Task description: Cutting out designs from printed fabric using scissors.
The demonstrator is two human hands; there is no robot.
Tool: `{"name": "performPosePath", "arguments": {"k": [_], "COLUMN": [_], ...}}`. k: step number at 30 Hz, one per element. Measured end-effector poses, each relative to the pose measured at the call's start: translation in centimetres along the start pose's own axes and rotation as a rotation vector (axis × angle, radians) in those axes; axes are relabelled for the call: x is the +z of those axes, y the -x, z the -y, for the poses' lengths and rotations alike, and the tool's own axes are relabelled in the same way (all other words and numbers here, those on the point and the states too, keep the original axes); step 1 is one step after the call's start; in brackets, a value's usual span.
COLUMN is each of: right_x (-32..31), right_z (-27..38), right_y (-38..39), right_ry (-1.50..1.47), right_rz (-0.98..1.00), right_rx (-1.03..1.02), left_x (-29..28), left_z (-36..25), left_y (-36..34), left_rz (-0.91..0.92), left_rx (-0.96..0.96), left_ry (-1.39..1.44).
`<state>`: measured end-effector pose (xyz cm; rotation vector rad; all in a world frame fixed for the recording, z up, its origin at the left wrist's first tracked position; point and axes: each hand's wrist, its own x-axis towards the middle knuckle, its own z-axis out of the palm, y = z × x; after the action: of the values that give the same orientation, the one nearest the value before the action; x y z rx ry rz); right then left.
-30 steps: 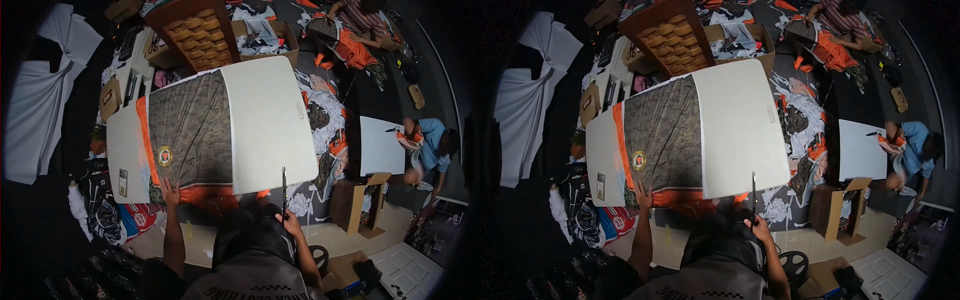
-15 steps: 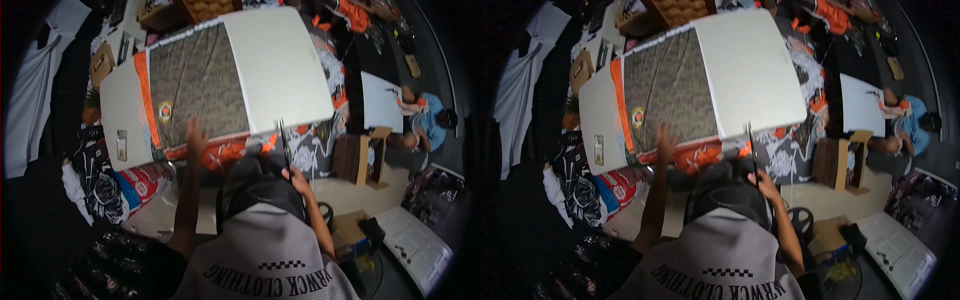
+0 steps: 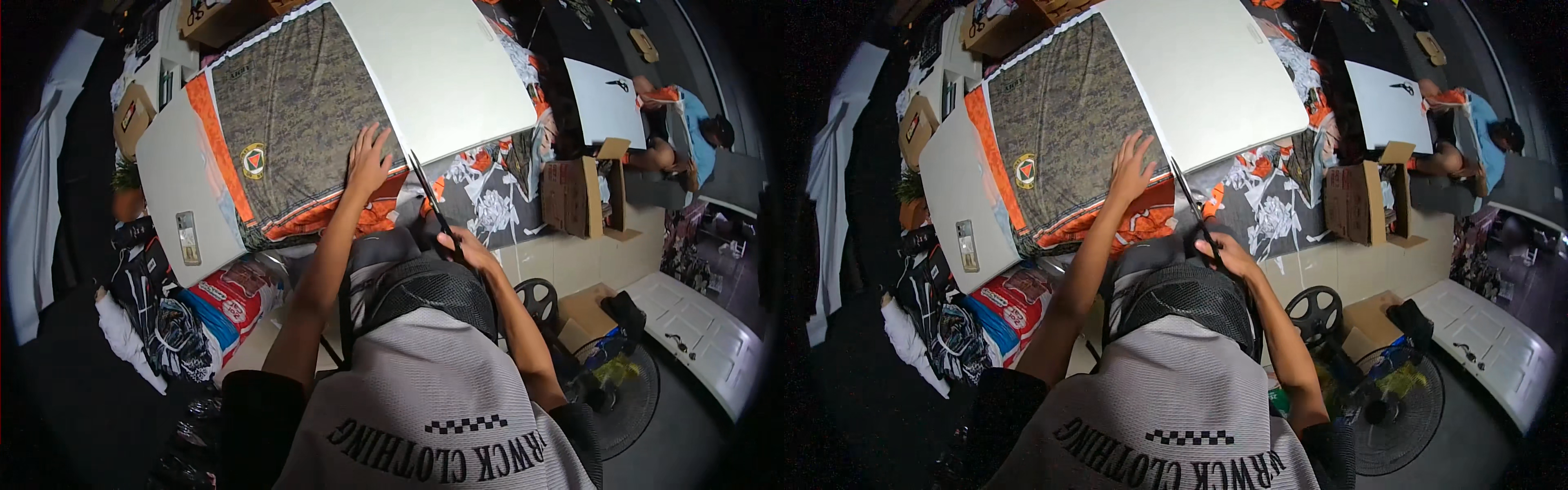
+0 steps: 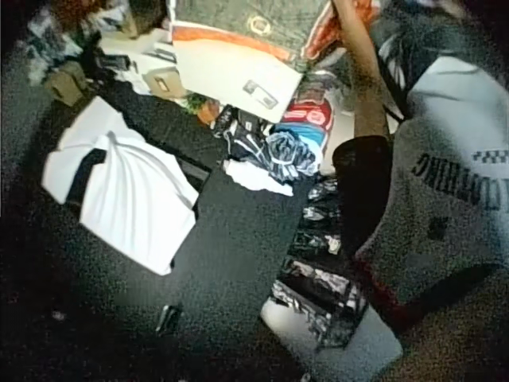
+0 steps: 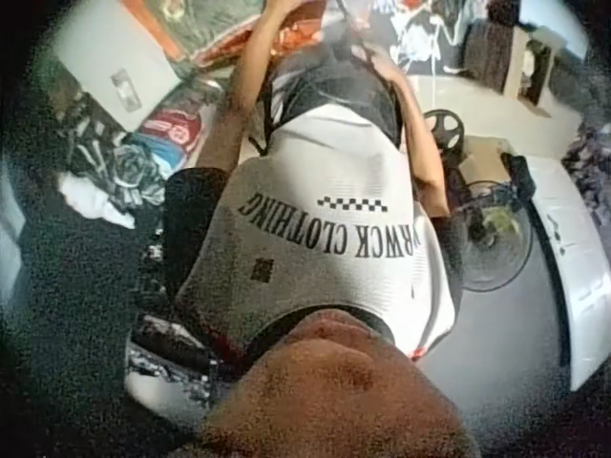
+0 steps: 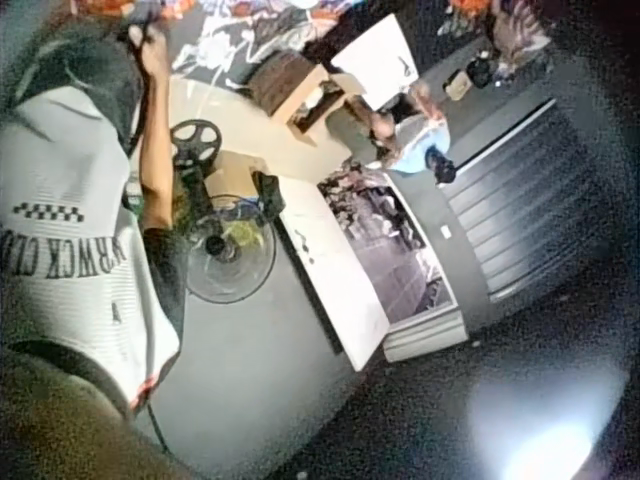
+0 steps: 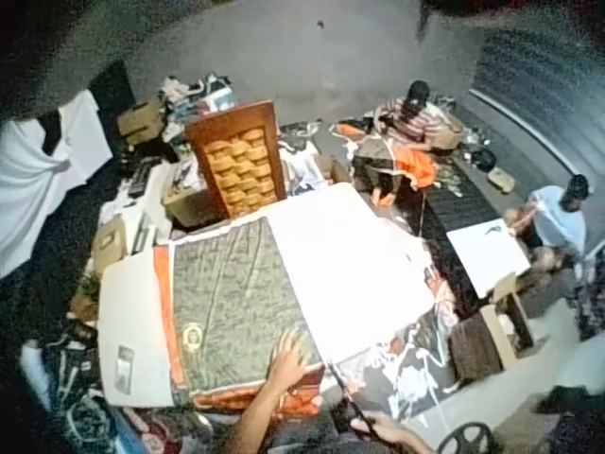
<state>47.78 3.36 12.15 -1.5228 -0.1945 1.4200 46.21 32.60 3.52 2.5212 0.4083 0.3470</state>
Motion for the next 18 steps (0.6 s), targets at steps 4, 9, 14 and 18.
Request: {"name": "performPosePath", "arguments": {"k": [4,9,14,18], "right_x": [0.1,0.4,0.0,0.4], "right_z": [-0.5,0.2,0.8,0.8], "right_y": [-2.4,-4.2,-5.9,-7.1], "right_ry": [0.015,0.089,0.185,0.161], "right_rz": [-0.029,-0.039,-0.056,-0.068], "right_rx": [0.009,0.014,0.043,-0.001], "left_x": [0.3,-0.3,-0.5,-1.0], "left_z": [-0.7,-2.2,-2.4,-1.2], "left_y": [2.4,5.9,6.1,4.6], "left_rz": [0.162,0.139,0.069,0.016], "left_rx": [-0.068,0.050,0.059,-0.019], "left_ry": [0.035,0.078,0.105,0.136]}}
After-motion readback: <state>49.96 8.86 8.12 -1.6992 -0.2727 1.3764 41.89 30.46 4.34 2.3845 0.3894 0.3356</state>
